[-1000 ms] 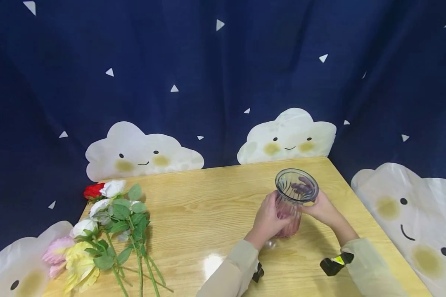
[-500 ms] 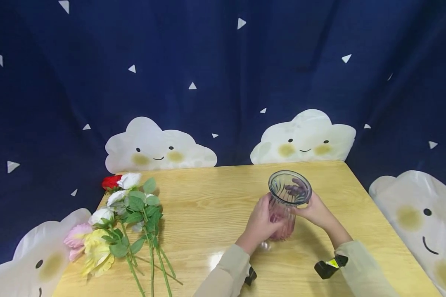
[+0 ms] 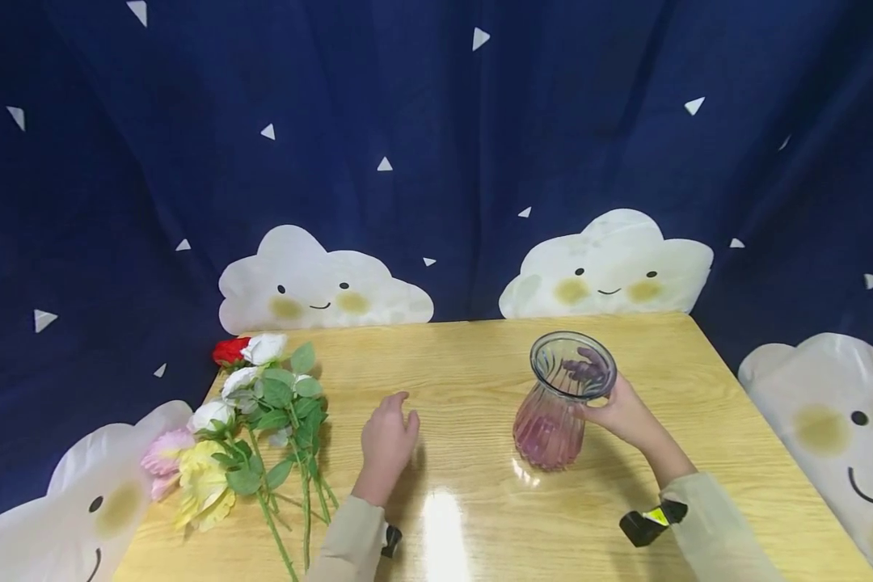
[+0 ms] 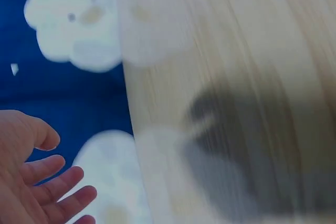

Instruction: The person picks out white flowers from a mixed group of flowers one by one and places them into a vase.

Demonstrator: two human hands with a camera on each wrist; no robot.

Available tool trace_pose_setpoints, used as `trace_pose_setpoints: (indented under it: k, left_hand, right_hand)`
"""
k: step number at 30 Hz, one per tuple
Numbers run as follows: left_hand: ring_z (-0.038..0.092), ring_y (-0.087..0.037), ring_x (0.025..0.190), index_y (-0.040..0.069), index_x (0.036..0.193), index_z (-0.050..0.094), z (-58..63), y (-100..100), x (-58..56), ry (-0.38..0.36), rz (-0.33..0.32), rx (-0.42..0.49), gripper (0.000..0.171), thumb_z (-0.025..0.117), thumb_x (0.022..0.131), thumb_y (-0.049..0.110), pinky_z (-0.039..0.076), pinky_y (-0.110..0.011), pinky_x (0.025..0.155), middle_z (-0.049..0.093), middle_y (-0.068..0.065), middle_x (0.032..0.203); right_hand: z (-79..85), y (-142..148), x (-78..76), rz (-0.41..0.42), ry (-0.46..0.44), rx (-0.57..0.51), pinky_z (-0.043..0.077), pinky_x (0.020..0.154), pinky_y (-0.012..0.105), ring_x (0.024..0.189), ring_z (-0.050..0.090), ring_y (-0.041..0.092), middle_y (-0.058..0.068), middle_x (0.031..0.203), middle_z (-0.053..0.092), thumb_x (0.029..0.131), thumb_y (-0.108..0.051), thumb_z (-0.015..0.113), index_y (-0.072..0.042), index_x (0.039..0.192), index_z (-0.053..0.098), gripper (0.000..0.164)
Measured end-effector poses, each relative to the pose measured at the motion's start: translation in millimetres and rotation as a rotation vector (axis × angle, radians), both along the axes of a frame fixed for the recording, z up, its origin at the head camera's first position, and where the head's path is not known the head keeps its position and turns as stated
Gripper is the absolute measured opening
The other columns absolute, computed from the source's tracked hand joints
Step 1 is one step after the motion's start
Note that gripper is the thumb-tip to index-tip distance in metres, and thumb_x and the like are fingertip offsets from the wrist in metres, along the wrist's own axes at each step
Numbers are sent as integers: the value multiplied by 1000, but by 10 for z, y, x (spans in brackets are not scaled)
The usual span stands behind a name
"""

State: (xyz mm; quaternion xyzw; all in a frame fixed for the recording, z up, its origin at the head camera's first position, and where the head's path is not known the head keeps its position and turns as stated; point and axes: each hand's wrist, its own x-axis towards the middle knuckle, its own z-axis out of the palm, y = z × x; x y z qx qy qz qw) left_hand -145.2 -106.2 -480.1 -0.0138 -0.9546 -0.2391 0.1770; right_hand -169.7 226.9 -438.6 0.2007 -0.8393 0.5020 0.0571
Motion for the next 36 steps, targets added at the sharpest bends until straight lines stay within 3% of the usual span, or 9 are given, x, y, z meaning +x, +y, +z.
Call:
trace_pose_setpoints:
  k: [3,7,10,13,17,24,28,32,36]
  left_hand:
    - [54,-20,58,1,103,60,-30,-295,27,18,81,-68,27,55,81,17,42,-28,43,65,-17,95]
    - [58,-29,68,2,103,60,-65,-592,97,-47,149,-120,26,53,83,17,46,-38,49,63,-18,97]
    - [57,-31,71,1,102,60,-94,-743,158,-90,183,-129,25,52,83,15,47,-42,51,62,-19,98]
    - [56,-35,77,0,101,60,-128,-864,226,-86,219,-114,24,51,83,13,49,-44,56,60,-22,98]
    - [53,-37,81,-2,100,60,-162,-1007,326,-70,274,-60,24,47,85,10,49,-46,58,58,-24,96]
    - [50,-40,82,-7,100,51,-255,-1199,515,-136,411,37,22,39,84,3,48,-48,54,50,-27,95]
    - [51,-37,73,-9,93,45,-320,-1257,584,-180,464,63,22,41,81,10,47,-48,52,48,-27,88]
    - [51,-35,60,-11,91,38,-327,-1266,637,-289,464,73,30,45,81,17,44,-46,46,46,-30,85]
    - [52,-34,59,-12,91,35,-335,-1255,699,-385,429,91,36,51,81,19,44,-44,45,48,-30,81]
  right_hand:
    - [15,5,7,-16,-18,13,45,91,33,102,48,-9,22,123,53,67,-6,70,-8,136,27,82]
    - [15,4,9,-11,-37,4,41,92,55,102,46,-11,23,125,51,68,-7,70,-7,137,25,82]
    - [13,4,10,-3,-47,-12,39,93,60,103,45,-11,24,125,50,69,-7,70,-8,138,24,82]
    - [14,1,11,5,-51,-24,38,94,62,104,45,-11,25,126,49,69,-7,70,-8,138,24,82]
    - [12,-1,9,9,-49,-30,37,94,62,104,45,-11,25,126,49,69,-7,70,-9,138,24,82]
    - [0,8,4,5,-43,-21,39,94,60,104,45,-10,24,126,49,69,-7,70,-12,138,25,83]
    - [-4,13,4,2,-29,-1,46,92,41,105,47,-9,22,125,50,70,-7,69,-13,138,25,82]
    - [-15,18,2,-2,-23,4,43,88,20,105,48,-7,21,125,51,70,-7,68,-14,138,25,81]
    - [-15,15,3,-8,-35,9,46,91,33,105,47,-8,21,126,50,71,-8,69,-13,139,24,82]
